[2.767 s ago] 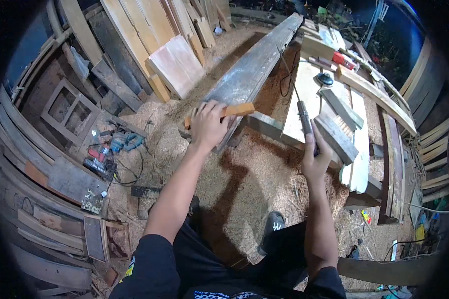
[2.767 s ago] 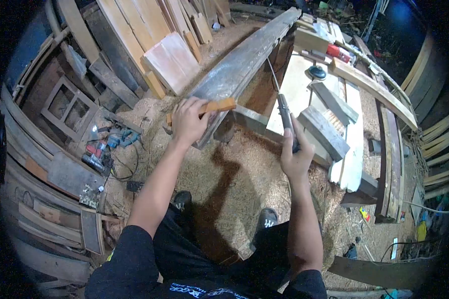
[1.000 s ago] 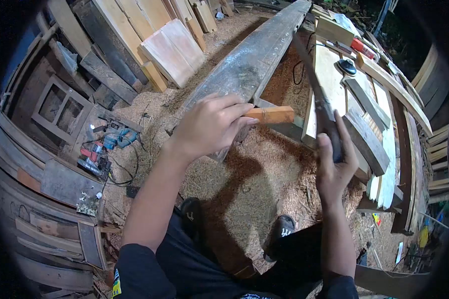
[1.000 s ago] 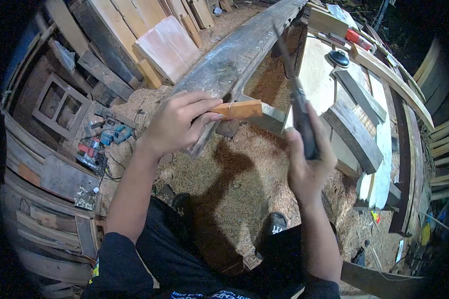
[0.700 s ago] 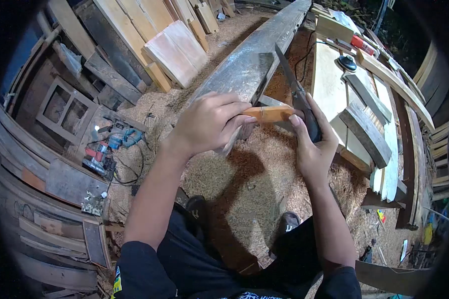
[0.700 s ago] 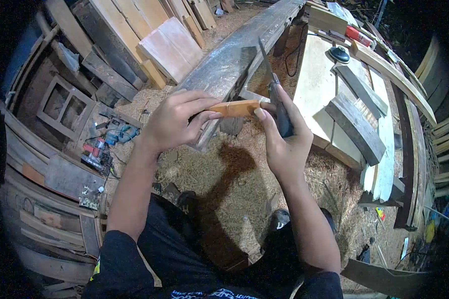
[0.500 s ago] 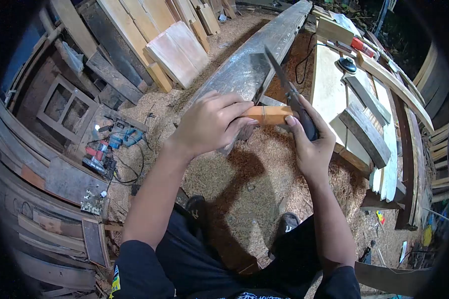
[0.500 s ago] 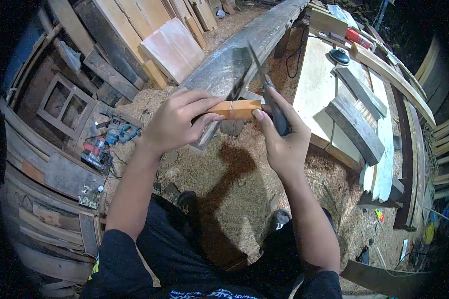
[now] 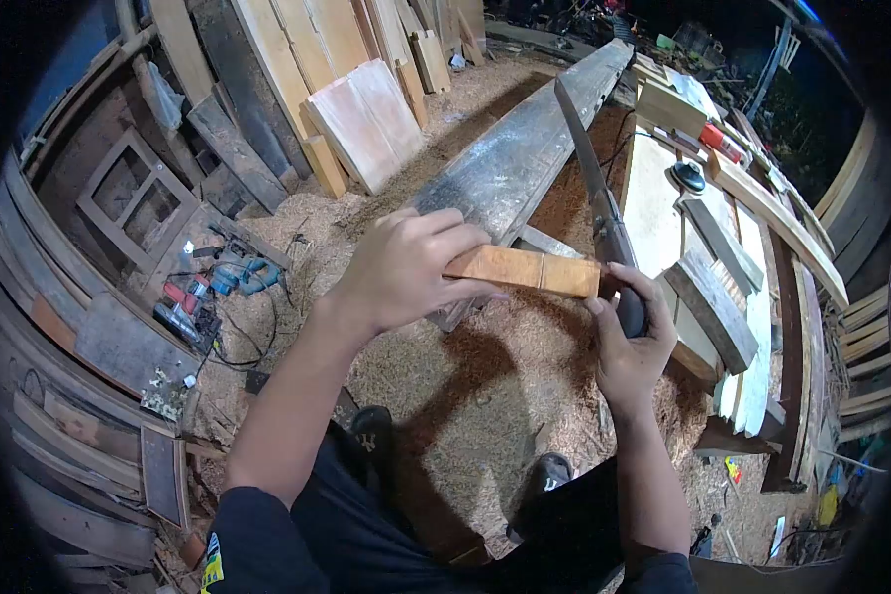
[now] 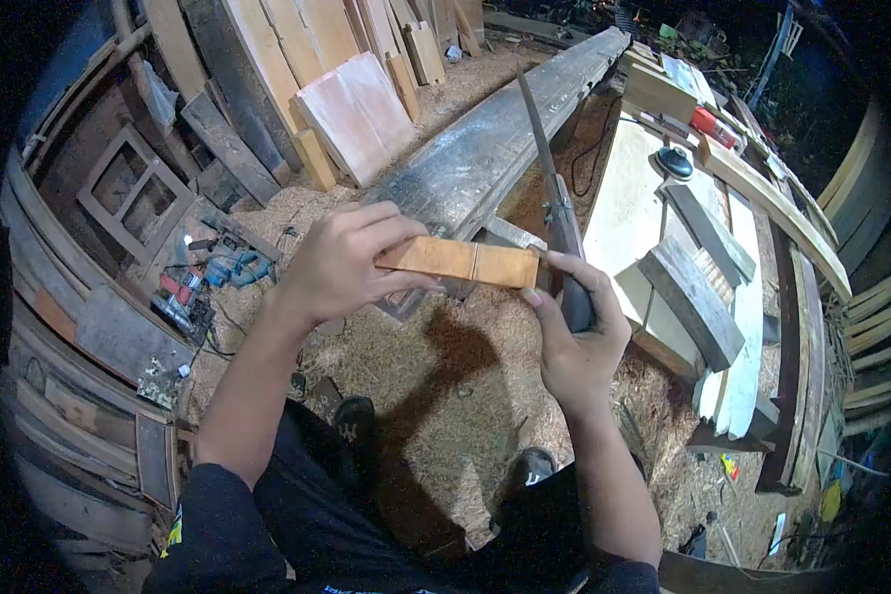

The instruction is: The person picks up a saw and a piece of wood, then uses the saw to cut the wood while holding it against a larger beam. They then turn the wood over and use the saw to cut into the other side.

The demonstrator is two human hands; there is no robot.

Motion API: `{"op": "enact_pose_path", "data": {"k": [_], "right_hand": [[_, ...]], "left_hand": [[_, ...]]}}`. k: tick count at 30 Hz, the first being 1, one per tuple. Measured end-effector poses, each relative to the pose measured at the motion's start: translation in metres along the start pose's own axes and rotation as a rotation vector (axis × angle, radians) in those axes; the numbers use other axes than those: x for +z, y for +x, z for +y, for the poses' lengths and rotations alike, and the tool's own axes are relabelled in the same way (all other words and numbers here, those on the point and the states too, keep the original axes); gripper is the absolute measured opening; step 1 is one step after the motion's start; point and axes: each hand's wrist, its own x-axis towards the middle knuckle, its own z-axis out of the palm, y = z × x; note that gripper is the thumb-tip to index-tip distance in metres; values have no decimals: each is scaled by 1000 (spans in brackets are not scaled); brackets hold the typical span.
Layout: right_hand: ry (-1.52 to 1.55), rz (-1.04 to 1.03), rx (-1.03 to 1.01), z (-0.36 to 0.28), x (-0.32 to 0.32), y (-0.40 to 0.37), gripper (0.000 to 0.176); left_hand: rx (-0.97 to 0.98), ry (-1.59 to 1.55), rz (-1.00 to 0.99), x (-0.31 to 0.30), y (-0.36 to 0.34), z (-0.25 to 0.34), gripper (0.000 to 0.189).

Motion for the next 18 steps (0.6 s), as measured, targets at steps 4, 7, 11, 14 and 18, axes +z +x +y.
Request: {"op": "enact_pose_path", "data": {"k": [4, 7, 11, 14, 18], "right_hand": [[-24, -27, -73, -2, -6, -5, 42], [-19, -37, -120, -5, -9, -5, 43], [46, -31, -165, 3, -13, -9, 44], [111, -43, -144, 5, -14, -10, 46], [170, -21, -121, 5, -13, -10, 46]], "left_hand": [[107, 72, 91, -4, -5, 0, 45], [192, 173, 199, -12, -7, 9, 46], [222, 238, 264, -18, -9, 18, 49], [235, 252, 302, -17, -9, 22, 54], [244, 285, 329, -13, -8, 21, 56]]}}
